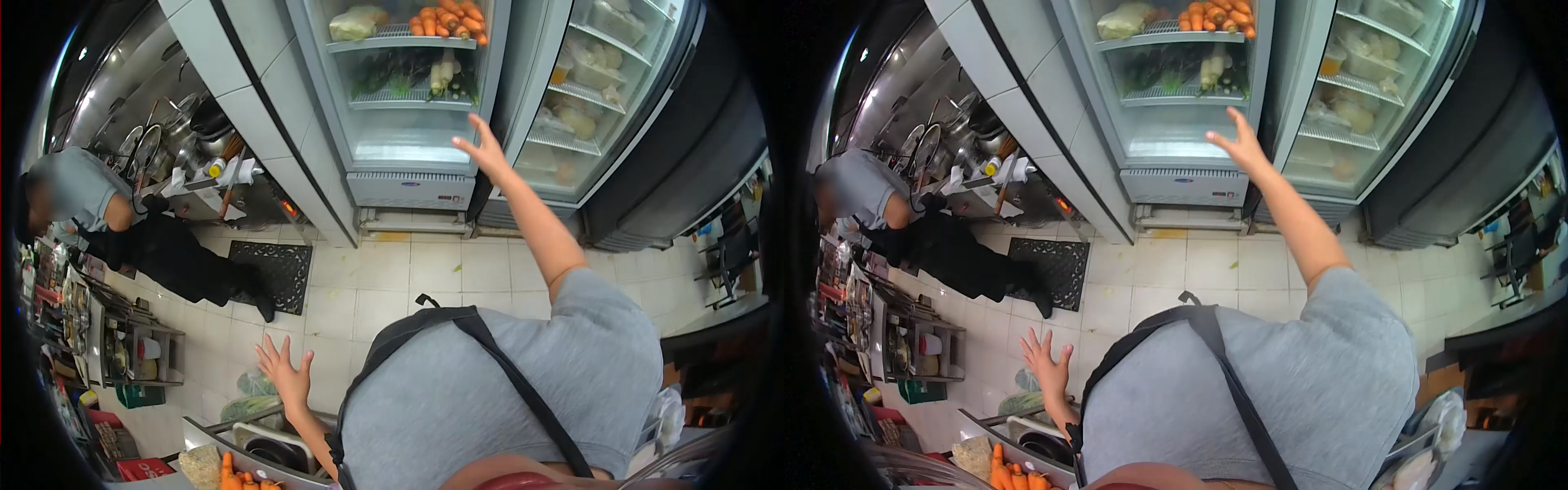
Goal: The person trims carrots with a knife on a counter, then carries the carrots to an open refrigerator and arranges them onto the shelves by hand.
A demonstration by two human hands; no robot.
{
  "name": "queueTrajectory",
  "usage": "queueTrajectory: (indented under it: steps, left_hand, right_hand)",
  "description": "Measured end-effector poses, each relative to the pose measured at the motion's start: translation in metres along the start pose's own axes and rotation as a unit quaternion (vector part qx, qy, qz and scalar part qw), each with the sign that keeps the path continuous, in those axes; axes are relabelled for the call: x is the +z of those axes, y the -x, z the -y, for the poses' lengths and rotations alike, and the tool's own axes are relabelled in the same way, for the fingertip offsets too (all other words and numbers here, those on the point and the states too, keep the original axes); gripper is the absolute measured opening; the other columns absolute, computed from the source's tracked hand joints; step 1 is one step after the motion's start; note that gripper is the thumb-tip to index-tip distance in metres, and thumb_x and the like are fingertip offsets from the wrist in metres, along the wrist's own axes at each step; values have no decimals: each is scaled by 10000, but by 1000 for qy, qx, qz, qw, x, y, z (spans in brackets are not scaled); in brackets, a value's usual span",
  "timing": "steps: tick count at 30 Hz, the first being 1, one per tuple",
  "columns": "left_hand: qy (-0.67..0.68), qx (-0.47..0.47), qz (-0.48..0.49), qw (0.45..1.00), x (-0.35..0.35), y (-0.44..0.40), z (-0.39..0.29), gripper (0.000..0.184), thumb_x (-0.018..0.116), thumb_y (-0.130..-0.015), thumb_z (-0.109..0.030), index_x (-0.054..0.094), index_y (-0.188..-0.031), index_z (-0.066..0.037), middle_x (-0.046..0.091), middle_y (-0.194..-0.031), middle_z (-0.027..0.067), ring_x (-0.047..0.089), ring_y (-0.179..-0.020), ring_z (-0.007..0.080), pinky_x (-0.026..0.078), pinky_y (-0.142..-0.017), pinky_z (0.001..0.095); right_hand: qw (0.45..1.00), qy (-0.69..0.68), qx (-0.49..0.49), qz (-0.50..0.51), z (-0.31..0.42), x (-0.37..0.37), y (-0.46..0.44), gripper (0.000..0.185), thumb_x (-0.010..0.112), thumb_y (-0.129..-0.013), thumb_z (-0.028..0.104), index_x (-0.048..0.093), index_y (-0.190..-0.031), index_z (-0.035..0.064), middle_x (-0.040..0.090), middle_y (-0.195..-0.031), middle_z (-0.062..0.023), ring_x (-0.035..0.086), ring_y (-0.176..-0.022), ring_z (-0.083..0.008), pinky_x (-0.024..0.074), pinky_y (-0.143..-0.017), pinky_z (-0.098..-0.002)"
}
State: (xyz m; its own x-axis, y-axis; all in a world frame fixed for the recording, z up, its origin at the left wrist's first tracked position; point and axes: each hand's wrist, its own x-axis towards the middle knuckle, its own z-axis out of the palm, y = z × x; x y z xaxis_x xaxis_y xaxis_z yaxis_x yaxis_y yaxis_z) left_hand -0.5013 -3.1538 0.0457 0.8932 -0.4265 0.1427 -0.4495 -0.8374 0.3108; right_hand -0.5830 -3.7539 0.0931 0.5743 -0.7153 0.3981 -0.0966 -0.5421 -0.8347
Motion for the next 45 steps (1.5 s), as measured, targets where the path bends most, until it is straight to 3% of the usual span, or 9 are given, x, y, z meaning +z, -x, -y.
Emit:
queueTrajectory:
  steps: [5,10,14,23,29,34,41,43,45]
  left_hand:
    - [159,-68,41,984,25,28,-49,473,790,-762,-208,640,-1187,-65,574,-1287,197,501,-1243,385,390,-1045,471]
    - [96,-155,-66,981,19,52,-77,234,746,-640,54,550,-759,6,598,-811,154,563,-675,288,450,-606,391]
    - [82,-148,-11,985,-13,80,-89,551,807,-570,15,677,-1092,-102,565,-1343,193,418,-1334,420,320,-1099,493]
    - [16,-286,0,958,-31,135,-82,530,809,-658,-93,648,-1161,-125,363,-1536,164,244,-1455,379,145,-1178,553]
    - [-6,-376,-46,925,-51,177,-45,495,798,-681,-113,660,-1157,-110,391,-1520,171,253,-1453,388,163,-1166,565]
    - [-13,-231,-255,939,-69,154,-9,272,668,-725,44,586,-979,-10,552,-1094,148,543,-1040,331,440,-907,405]
    - [60,-211,-317,923,-55,58,33,124,515,-720,92,424,-735,9,391,-668,123,413,-591,254,360,-552,349]
    - [68,-322,-195,924,-53,47,41,149,553,-706,83,541,-822,-10,587,-903,165,584,-859,307,471,-744,383]
    - [-57,-234,-204,949,-48,34,29,378,628,-671,77,630,-1021,-67,506,-1392,172,413,-1342,389,348,-1081,525]
  right_hand:
    - [996,25,-83,-26,0,-67,-135,988,784,-755,499,327,-1466,-14,385,-1465,-287,346,-1394,-407,292,-1143,-467]
    - [963,97,-154,-199,5,-107,-268,1020,786,-717,529,338,-1425,-54,442,-1378,-303,393,-1317,-444,317,-1105,-499]
    - [926,77,-216,-299,49,-150,-344,980,817,-692,414,353,-1406,-72,450,-1377,-304,419,-1301,-438,333,-1103,-488]
    - [960,-89,-107,-244,58,-187,-461,992,816,-725,322,287,-1466,-71,424,-1445,-278,452,-1324,-340,382,-1079,-421]
    - [818,154,-185,-523,108,-136,-415,895,762,-724,416,388,-1408,-22,418,-1444,-245,363,-1368,-388,256,-1136,-505]
    - [770,233,-345,-484,192,-73,-384,794,711,-778,390,393,-1442,93,392,-1486,-160,308,-1400,-385,240,-1142,-510]
    - [646,328,-596,-345,313,45,-309,388,700,-747,252,631,-1071,50,626,-1082,-137,616,-1070,-269,355,-1074,-446]
    - [627,317,-650,-290,315,84,-324,347,684,-777,310,669,-1007,50,651,-1040,-133,626,-1034,-263,344,-1073,-453]
    - [645,467,-599,-82,301,135,-362,517,674,-786,290,588,-1282,171,481,-1433,-76,318,-1413,-341,220,-1171,-527]
